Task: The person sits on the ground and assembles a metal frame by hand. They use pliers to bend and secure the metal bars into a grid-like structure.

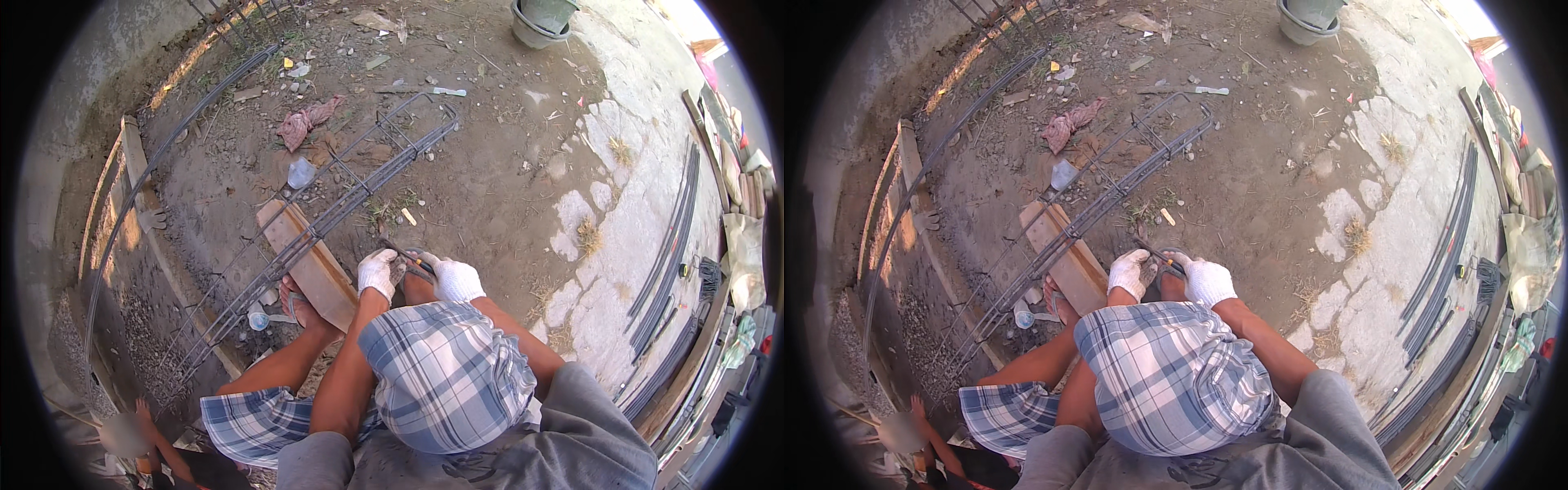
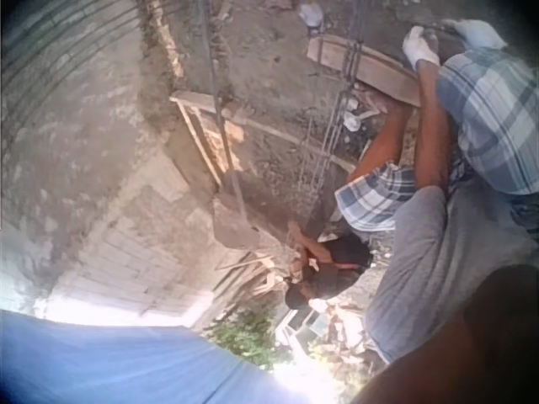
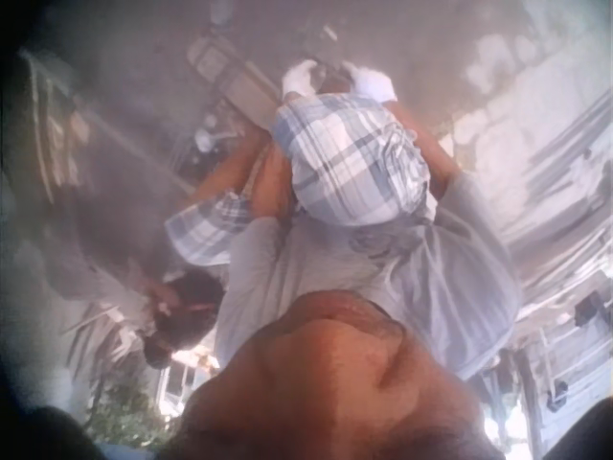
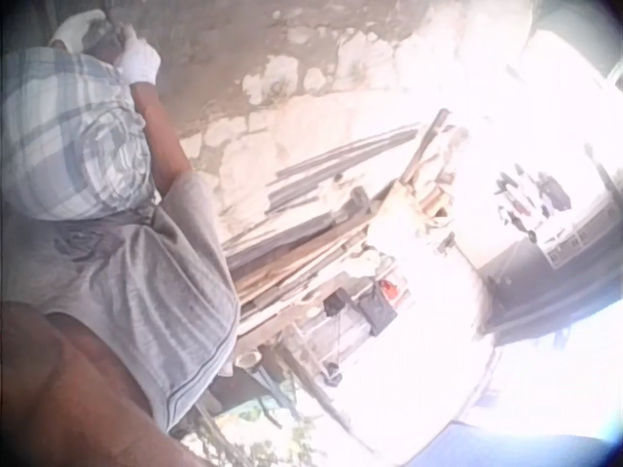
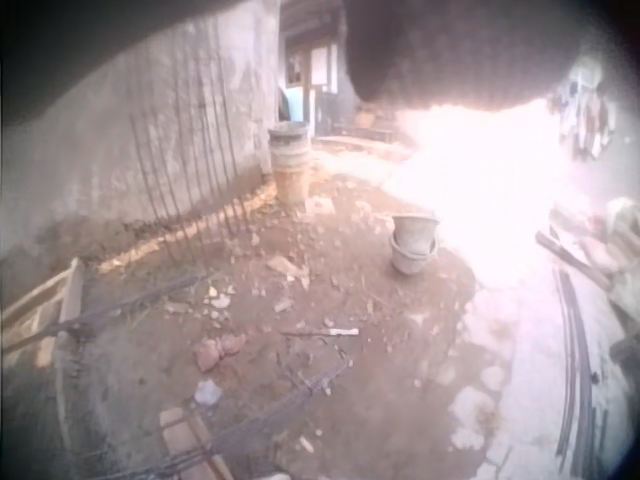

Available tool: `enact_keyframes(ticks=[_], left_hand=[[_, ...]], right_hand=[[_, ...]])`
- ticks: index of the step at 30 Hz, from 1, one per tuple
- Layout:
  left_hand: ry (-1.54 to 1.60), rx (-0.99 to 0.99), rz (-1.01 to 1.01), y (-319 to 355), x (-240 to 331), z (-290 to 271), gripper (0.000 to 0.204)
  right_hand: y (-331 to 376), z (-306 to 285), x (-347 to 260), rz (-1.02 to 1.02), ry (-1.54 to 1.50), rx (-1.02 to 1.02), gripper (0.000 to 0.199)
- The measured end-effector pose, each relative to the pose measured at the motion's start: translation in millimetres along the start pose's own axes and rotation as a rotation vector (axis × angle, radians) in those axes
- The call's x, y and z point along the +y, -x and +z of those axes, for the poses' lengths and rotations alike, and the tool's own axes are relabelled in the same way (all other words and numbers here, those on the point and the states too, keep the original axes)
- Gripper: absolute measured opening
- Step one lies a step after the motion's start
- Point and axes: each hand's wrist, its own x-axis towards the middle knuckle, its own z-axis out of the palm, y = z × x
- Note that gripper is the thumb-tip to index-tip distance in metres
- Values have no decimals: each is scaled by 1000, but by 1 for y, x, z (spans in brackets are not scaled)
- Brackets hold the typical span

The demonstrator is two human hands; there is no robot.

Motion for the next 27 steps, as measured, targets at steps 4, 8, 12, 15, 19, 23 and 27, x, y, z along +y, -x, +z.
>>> enact_keyframes(ticks=[4, 8, 12, 15, 19, 23, 27], left_hand=[[164, -102, -188, -23, -11, -23, 2], [-58, -109, 69, 15, -21, 0, 11], [-55, -153, 353, 38, 2, 26, 19], [-337, -71, 548, 53, 25, 34, 17], [-773, -100, 789, 51, 65, 8, 29], [-970, 312, 932, 71, 161, -33, 32], [-1383, 357, 664, 52, 207, -80, 52]], right_hand=[[-12, 15, 12, 68, -215, -64, 56], [-7, 8, 39, 81, 119, 403, 68], [-28, -4, 10, -1, -567, 194, 46], [-39, -7, -30, 65, -867, -62, 36], [-57, -2, -42, 98, -895, 72, 34], [-66, -26, -30, 83, -683, 240, 32], [-71, -27, -59, 104, -684, 202, 36]])
